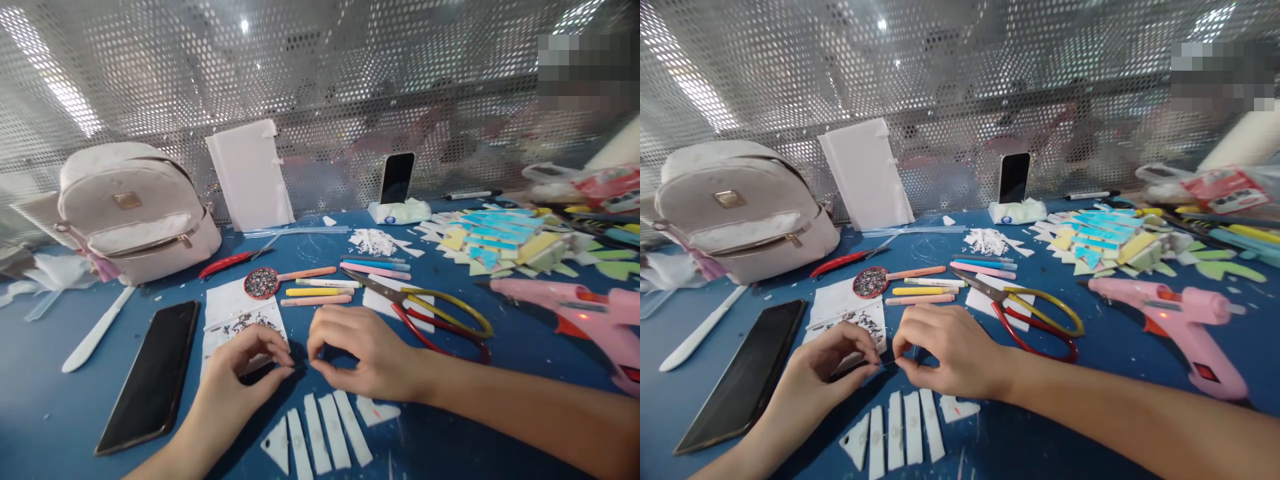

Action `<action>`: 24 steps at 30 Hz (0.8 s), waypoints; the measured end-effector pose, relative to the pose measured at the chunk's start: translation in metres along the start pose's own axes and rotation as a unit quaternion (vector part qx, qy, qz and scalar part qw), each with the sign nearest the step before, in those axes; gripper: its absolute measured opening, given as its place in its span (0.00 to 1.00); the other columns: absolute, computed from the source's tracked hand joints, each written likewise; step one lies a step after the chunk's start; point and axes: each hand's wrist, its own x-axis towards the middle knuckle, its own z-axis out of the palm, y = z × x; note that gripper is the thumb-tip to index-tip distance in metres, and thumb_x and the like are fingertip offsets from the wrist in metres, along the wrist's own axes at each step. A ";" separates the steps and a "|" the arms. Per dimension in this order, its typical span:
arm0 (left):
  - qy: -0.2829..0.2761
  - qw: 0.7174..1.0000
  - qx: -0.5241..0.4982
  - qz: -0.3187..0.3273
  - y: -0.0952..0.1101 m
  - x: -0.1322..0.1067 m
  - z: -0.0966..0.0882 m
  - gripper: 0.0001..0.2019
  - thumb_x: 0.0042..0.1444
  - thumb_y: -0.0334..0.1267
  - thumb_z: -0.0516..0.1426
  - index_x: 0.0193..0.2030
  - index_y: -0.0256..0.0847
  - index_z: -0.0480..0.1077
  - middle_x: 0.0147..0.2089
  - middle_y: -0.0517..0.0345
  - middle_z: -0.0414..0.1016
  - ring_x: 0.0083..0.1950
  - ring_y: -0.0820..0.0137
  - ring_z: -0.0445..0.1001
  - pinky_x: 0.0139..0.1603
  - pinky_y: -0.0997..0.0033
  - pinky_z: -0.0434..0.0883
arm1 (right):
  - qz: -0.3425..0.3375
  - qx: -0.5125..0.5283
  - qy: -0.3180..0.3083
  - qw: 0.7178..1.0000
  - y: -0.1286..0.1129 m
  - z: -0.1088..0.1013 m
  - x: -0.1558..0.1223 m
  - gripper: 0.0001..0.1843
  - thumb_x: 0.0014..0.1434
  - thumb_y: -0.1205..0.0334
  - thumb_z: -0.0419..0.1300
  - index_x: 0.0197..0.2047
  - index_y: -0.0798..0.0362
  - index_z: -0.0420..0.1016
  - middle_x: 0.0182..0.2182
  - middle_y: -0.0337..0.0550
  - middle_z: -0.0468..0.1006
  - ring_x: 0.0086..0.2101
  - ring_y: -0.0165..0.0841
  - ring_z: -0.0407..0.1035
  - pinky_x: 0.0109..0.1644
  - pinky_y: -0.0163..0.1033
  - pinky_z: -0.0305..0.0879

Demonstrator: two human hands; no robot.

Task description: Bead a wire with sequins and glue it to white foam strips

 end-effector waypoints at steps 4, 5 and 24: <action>0.037 0.990 0.122 0.057 0.003 0.009 -0.023 0.02 0.55 0.34 0.58 0.33 0.43 0.73 0.32 0.58 0.78 0.36 0.67 0.76 0.40 0.69 0.74 | 0.008 0.009 0.006 1.000 -0.001 -0.001 0.001 0.04 0.61 0.68 0.54 0.34 0.52 0.68 0.31 0.41 0.73 0.32 0.31 0.65 0.37 0.37 0.62; 0.057 0.982 0.165 0.075 0.003 0.014 -0.033 0.03 0.56 0.36 0.58 0.33 0.43 0.73 0.33 0.57 0.78 0.37 0.66 0.75 0.41 0.68 0.73 | 0.012 0.012 0.007 1.000 -0.001 -0.001 0.001 0.05 0.61 0.68 0.54 0.34 0.52 0.68 0.31 0.41 0.73 0.32 0.31 0.65 0.37 0.38 0.62; 0.026 0.989 0.123 0.074 0.007 -0.002 -0.005 0.06 0.52 0.34 0.63 0.37 0.45 0.73 0.30 0.61 0.78 0.32 0.67 0.77 0.37 0.70 0.73 | 0.015 0.014 0.008 1.000 -0.004 -0.002 0.001 0.03 0.60 0.69 0.55 0.35 0.53 0.69 0.31 0.41 0.73 0.33 0.32 0.65 0.38 0.38 0.62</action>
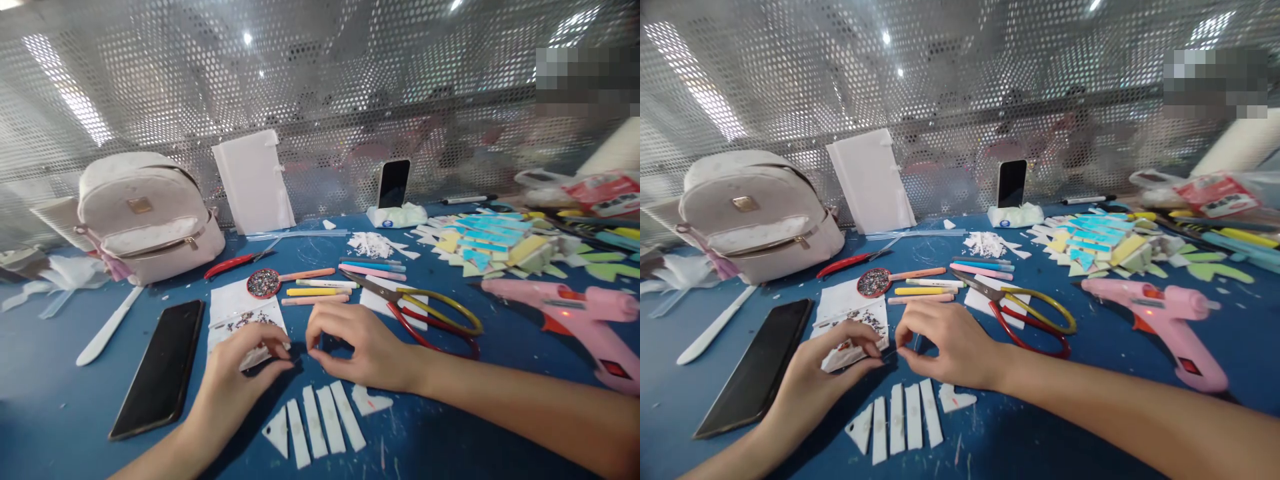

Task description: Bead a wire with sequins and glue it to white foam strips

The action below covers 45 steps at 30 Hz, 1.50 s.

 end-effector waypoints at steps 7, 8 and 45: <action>-0.025 0.999 -0.036 -0.013 -0.001 -0.001 0.007 0.09 0.52 0.30 0.64 0.38 0.45 0.72 0.32 0.62 0.79 0.34 0.70 0.76 0.39 0.72 0.73 | -0.031 -0.017 -0.019 0.999 0.002 0.002 -0.001 0.03 0.59 0.70 0.56 0.36 0.54 0.70 0.31 0.40 0.72 0.32 0.30 0.65 0.35 0.36 0.60; -0.026 0.999 -0.036 -0.009 -0.001 -0.001 0.007 0.09 0.52 0.30 0.64 0.38 0.45 0.72 0.32 0.62 0.79 0.34 0.70 0.76 0.39 0.73 0.73 | -0.030 -0.021 -0.017 0.999 0.002 0.002 -0.002 0.03 0.59 0.70 0.56 0.36 0.54 0.70 0.31 0.40 0.72 0.32 0.30 0.65 0.36 0.35 0.60; -0.031 0.999 -0.025 0.003 -0.003 -0.004 0.007 0.15 0.53 0.26 0.63 0.45 0.48 0.70 0.32 0.67 0.79 0.35 0.71 0.77 0.44 0.69 0.70 | -0.074 -0.143 0.017 0.987 0.002 0.006 -0.002 0.04 0.57 0.71 0.54 0.32 0.54 0.67 0.28 0.37 0.68 0.29 0.29 0.59 0.30 0.34 0.54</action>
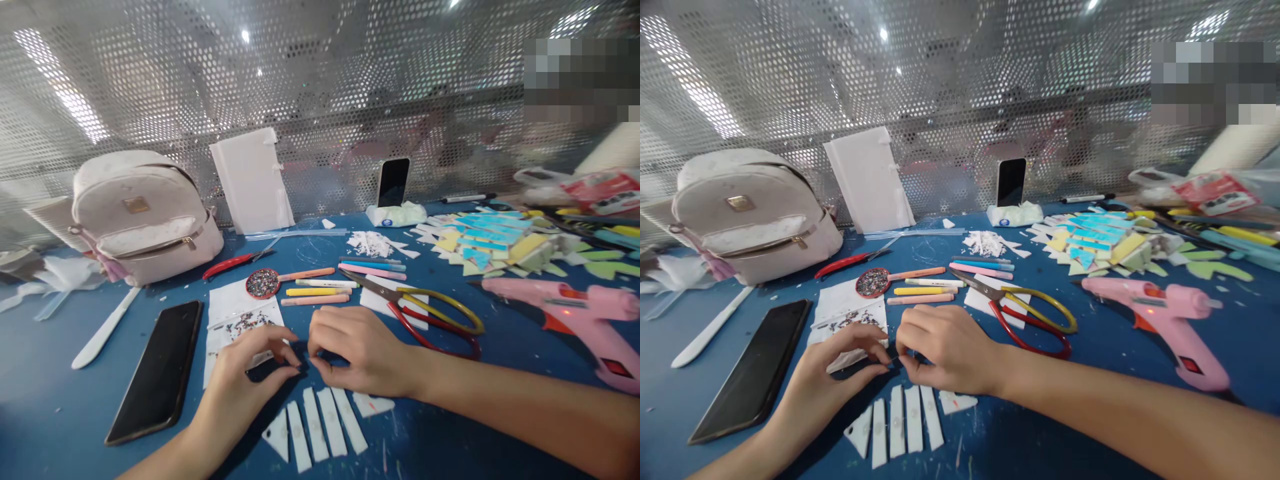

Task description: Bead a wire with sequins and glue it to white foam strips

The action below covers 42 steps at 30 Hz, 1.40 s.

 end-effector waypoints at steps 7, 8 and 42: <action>0.006 1.000 0.003 0.001 -0.001 0.000 0.000 0.16 0.53 0.25 0.63 0.45 0.48 0.70 0.32 0.67 0.80 0.35 0.71 0.78 0.45 0.69 0.70 | -0.005 -0.016 0.000 1.000 0.000 0.000 -0.001 0.04 0.57 0.70 0.55 0.32 0.54 0.67 0.28 0.37 0.68 0.29 0.29 0.58 0.30 0.35 0.54; 0.006 1.000 0.003 0.000 -0.001 0.000 0.000 0.16 0.52 0.25 0.62 0.45 0.48 0.70 0.32 0.67 0.80 0.35 0.71 0.78 0.45 0.69 0.70 | -0.006 -0.018 0.001 1.000 0.001 0.000 -0.001 0.04 0.57 0.70 0.55 0.32 0.54 0.67 0.28 0.37 0.68 0.29 0.29 0.59 0.30 0.35 0.54; 0.003 1.000 0.002 -0.013 0.003 0.001 -0.001 0.14 0.53 0.26 0.61 0.44 0.46 0.70 0.32 0.64 0.81 0.35 0.68 0.79 0.45 0.64 0.71 | -0.017 -0.047 0.005 0.999 -0.001 0.000 0.000 0.06 0.59 0.70 0.52 0.32 0.53 0.66 0.28 0.39 0.69 0.28 0.30 0.60 0.29 0.34 0.55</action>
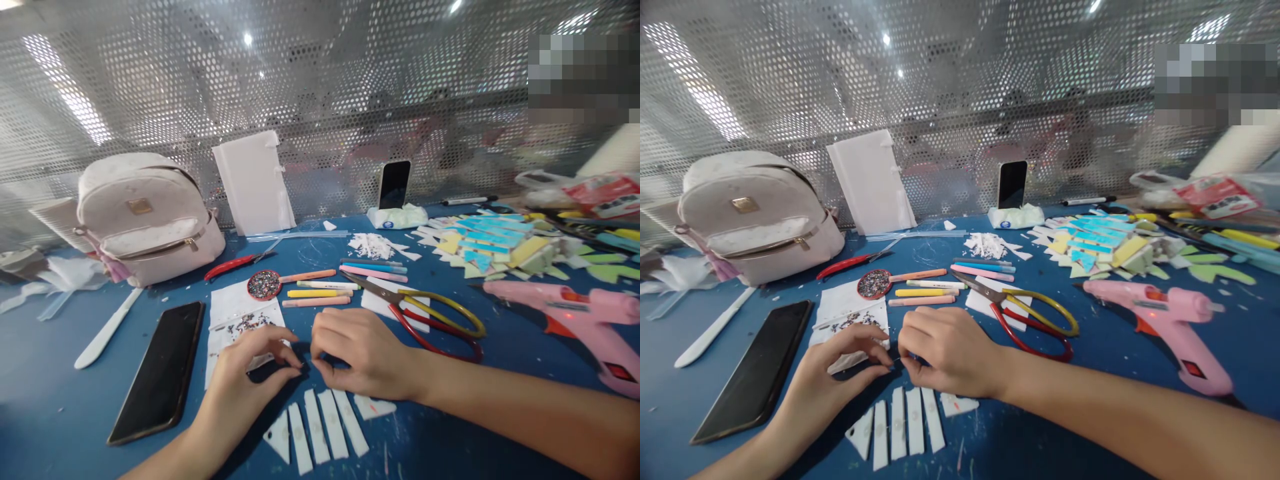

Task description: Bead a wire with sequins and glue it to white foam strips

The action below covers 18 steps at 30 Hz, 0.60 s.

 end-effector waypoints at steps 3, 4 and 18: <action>0.005 1.000 0.000 0.005 0.000 0.000 0.000 0.14 0.53 0.26 0.61 0.44 0.46 0.70 0.32 0.64 0.80 0.35 0.68 0.78 0.45 0.65 0.71 | 0.001 0.002 -0.002 1.000 -0.001 0.000 0.001 0.06 0.59 0.70 0.51 0.32 0.53 0.66 0.27 0.39 0.68 0.28 0.30 0.60 0.29 0.34 0.55; 0.005 1.000 -0.001 0.005 0.000 0.000 0.000 0.13 0.53 0.27 0.61 0.44 0.46 0.71 0.32 0.64 0.80 0.35 0.68 0.78 0.45 0.65 0.71 | 0.002 0.003 -0.002 1.000 -0.001 0.000 0.001 0.06 0.59 0.71 0.51 0.31 0.53 0.65 0.27 0.39 0.68 0.28 0.29 0.60 0.28 0.34 0.55; 0.003 1.000 0.007 0.004 -0.003 -0.001 0.001 0.14 0.53 0.28 0.62 0.45 0.46 0.71 0.32 0.62 0.81 0.36 0.67 0.79 0.45 0.64 0.72 | 0.001 0.008 0.004 1.000 -0.001 -0.001 0.001 0.06 0.58 0.71 0.51 0.32 0.53 0.66 0.27 0.39 0.68 0.28 0.30 0.60 0.28 0.34 0.55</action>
